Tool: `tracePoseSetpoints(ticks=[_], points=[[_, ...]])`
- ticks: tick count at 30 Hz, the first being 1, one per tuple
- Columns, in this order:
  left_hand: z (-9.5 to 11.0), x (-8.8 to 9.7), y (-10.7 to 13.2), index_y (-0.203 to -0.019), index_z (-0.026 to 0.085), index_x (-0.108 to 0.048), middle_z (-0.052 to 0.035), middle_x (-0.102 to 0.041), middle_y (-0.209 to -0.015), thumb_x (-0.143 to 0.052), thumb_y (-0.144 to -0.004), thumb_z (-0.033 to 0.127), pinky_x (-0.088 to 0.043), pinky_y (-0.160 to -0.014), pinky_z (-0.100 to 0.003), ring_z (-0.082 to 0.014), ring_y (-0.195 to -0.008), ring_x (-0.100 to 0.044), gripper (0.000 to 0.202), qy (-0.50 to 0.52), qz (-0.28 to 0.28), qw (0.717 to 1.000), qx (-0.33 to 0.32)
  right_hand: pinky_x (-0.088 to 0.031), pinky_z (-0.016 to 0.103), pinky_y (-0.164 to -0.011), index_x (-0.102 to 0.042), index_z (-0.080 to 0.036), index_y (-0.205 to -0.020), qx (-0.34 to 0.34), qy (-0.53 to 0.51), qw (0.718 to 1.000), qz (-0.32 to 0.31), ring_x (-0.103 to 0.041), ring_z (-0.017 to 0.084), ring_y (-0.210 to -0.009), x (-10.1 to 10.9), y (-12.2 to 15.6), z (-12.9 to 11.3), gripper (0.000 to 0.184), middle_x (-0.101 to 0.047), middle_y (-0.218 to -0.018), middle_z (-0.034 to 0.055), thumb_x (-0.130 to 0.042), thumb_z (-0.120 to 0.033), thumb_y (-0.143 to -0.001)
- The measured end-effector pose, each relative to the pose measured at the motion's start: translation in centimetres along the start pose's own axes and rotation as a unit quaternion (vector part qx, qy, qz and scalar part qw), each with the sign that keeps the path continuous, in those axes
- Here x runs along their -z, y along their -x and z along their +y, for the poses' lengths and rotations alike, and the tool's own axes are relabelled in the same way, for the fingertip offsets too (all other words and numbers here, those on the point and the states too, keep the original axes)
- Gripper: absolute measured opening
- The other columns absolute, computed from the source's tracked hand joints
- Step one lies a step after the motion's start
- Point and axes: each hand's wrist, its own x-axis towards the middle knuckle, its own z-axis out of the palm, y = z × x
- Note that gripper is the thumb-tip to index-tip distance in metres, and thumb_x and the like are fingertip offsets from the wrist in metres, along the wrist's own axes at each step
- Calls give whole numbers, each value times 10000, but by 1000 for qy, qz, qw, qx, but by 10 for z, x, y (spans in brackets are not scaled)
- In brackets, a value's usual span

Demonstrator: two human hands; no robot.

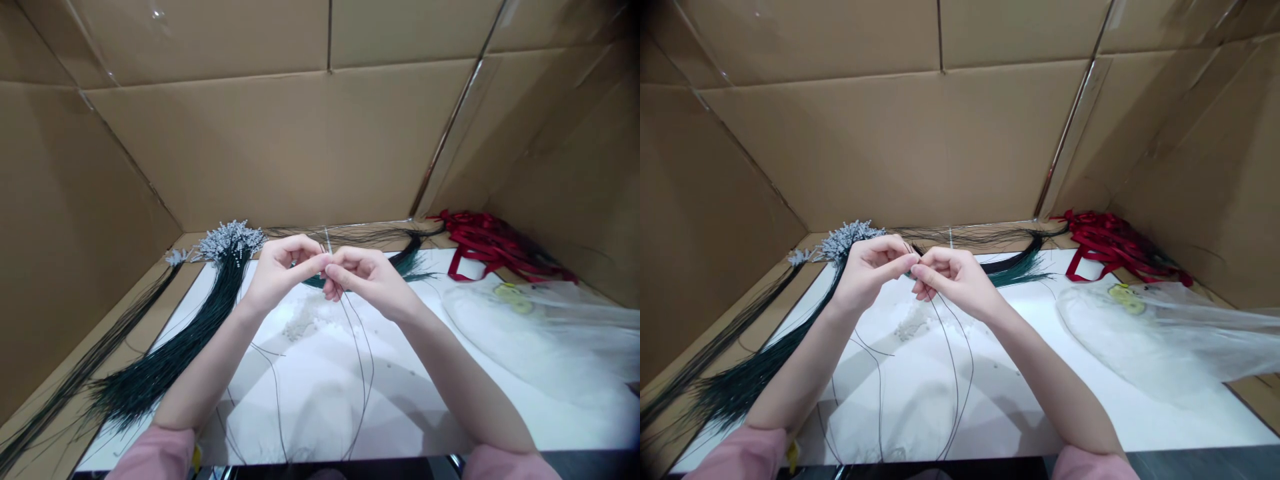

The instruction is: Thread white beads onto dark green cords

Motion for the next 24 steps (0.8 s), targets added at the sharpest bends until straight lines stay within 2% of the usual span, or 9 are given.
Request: tracePoseSetpoints(ticks=[6,11,13,15,17,21,24], points=[[0,3,0,-773,164,-703,-11,-657,-711,-757,-781,232,-394,-516,-199,-75,-577,-514,87,-2,15,1000,-7,-516,229,-546,-613,-156,-739,-4,-3,1000,-16,-602,98,-533,3,1,3,260,-664,-606,-1,-734,-373,-817],[2,3,1,-756,166,-705,0,-648,-687,-758,-773,171,-378,-524,-200,-67,-569,-488,57,1,0,1000,-5,-539,237,-565,-586,-164,-869,-15,-48,998,-27,-651,111,-573,1,1,3,232,-664,-657,-5,-651,-386,-890],[2,2,1,-746,164,-704,-2,-650,-682,-762,-768,178,-376,-522,-204,-70,-565,-488,64,6,0,1000,-8,-512,221,-516,-554,-174,-858,-14,-59,998,-29,-643,108,-558,1,0,3,245,-654,-674,-10,-649,-397,-889],[1,1,1,-735,163,-701,-6,-648,-673,-767,-766,204,-372,-515,-210,-76,-561,-488,84,-1,5,1000,-9,-428,188,-450,-530,-179,-821,-5,-46,999,-22,-574,78,-505,2,-1,4,261,-626,-665,-24,-657,-399,-882],[0,1,1,-726,162,-695,-9,-643,-666,-769,-765,238,-367,-509,-220,-82,-554,-480,113,-19,15,1000,-8,-361,181,-446,-527,-182,-800,14,-15,1000,-10,-497,61,-501,3,-1,4,262,-578,-645,-41,-667,-390,-874],[-1,-1,1,-727,166,-688,-16,-640,-673,-757,-775,281,-376,-530,-239,-99,-575,-491,142,-51,27,998,-15,-376,216,-547,-531,-183,-762,51,52,997,21,-475,84,-593,6,0,4,250,-498,-653,-45,-644,-366,-888],[0,-1,2,-726,169,-691,-11,-630,-669,-751,-779,273,-370,-548,-246,-105,-593,-490,131,-70,29,997,-28,-348,231,-546,-530,-181,-748,59,66,996,27,-444,89,-587,6,1,3,250,-471,-648,-47,-632,-357,-894]])
